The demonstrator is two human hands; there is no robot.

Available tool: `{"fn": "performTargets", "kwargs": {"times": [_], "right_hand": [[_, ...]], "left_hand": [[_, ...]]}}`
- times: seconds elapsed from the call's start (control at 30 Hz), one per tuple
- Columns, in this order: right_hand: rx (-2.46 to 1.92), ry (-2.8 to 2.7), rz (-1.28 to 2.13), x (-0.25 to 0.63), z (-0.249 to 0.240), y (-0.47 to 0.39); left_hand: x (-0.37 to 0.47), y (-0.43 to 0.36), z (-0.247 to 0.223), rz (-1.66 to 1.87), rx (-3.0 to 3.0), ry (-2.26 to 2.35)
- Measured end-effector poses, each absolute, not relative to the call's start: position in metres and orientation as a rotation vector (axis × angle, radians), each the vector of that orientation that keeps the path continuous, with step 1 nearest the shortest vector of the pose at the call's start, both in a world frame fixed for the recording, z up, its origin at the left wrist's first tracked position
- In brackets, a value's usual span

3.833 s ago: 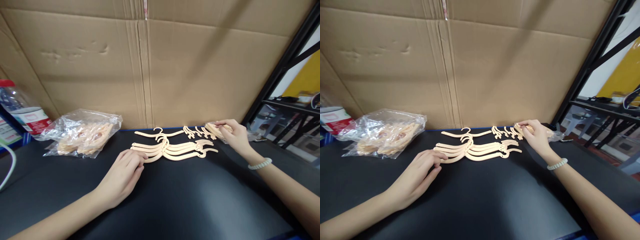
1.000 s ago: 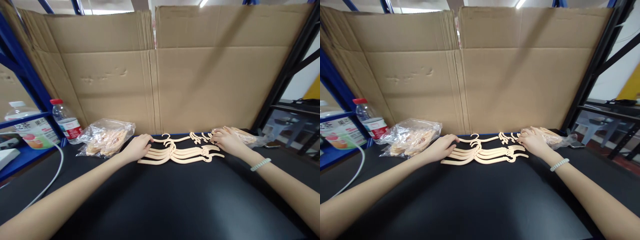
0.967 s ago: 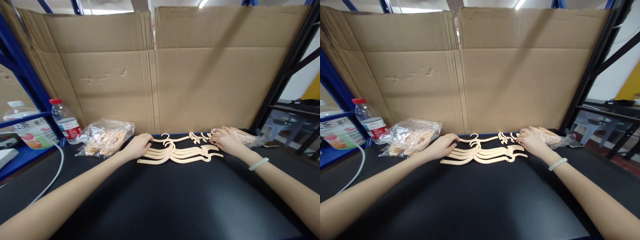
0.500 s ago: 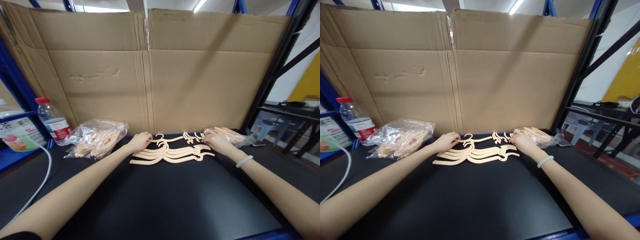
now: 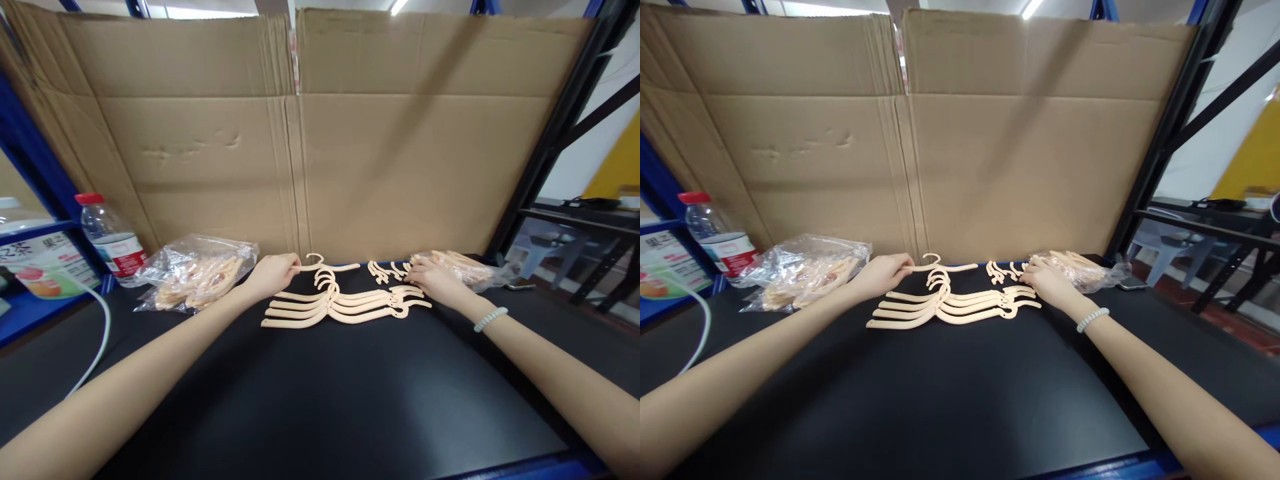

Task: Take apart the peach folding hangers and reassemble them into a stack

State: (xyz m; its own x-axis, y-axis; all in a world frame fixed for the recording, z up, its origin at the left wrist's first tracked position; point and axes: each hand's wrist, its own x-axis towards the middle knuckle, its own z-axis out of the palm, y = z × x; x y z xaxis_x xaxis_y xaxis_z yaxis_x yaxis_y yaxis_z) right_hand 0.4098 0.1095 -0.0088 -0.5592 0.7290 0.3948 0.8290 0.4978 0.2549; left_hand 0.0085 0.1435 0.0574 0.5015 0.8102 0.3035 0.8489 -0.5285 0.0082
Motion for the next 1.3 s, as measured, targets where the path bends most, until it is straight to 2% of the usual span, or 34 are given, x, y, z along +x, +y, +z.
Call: {"fn": "performTargets", "kwargs": {"times": [0.27,0.63,1.03,1.3], "right_hand": [[-1.279,-2.545,-0.606,0.415,-0.012,0.113],[-1.324,-2.578,-0.610,0.415,-0.009,0.112],[-1.249,-2.572,-0.643,0.411,-0.006,0.108],[-1.167,-2.117,-0.631,0.397,0.006,0.094]], "left_hand": [[-0.005,0.109,0.067,-0.753,-2.444,-1.417],[-0.016,0.029,0.013,-0.820,-2.649,-0.834],[-0.021,0.033,-0.009,-1.019,-2.831,-1.186],[-0.021,0.035,-0.004,-1.157,-2.796,-1.385]]}}
